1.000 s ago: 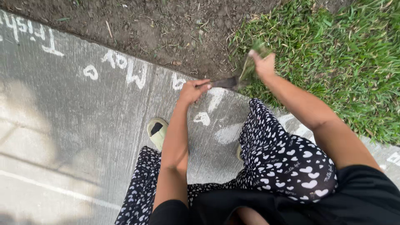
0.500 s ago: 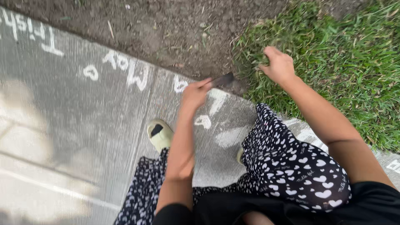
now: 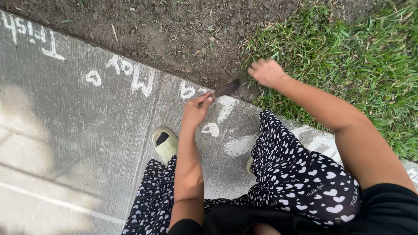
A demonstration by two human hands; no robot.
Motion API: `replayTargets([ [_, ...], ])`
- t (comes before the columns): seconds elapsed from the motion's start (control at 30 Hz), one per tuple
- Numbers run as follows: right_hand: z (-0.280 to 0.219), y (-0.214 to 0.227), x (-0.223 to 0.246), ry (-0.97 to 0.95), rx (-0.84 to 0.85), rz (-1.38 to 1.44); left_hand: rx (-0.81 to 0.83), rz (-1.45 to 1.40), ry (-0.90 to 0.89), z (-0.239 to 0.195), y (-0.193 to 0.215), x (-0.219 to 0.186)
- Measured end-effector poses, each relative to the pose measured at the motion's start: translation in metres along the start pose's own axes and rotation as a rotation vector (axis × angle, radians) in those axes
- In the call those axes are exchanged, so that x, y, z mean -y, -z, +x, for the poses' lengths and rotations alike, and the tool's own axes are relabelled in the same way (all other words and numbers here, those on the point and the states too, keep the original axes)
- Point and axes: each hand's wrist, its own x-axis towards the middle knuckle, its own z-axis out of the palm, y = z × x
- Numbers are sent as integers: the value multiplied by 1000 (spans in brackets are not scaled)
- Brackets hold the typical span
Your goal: The person weeds a patch of soil next to a sidewalk by using a small hand trowel to loosen the dirt and then pulling out clumps of grass and small plants by hand.
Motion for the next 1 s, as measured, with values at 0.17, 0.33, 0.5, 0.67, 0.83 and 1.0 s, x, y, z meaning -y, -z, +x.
replayTargets([
  [0.17, -41, -4, -70, -307, -254, 88, -29, 93, 166, -27, 83, -40],
  [0.33, -92, 4, -86, -453, -471, 175, 60, -18, -381, -9, 72, -15],
  [0.5, -82, 9, -17, -353, -337, 347, 332, -268, 293, 51, -56, 8],
  [0.67, -47, 1, 54, -331, 72, 304, 252, -161, 218, 44, -50, 15],
  [0.83, -59, -13, 52, -195, 5, 95, 39, 161, -303, 16, 5, -27],
  [1.0, -58, -17, 41, -180, 88, 106, 114, 173, -246, -15, 84, -96],
])
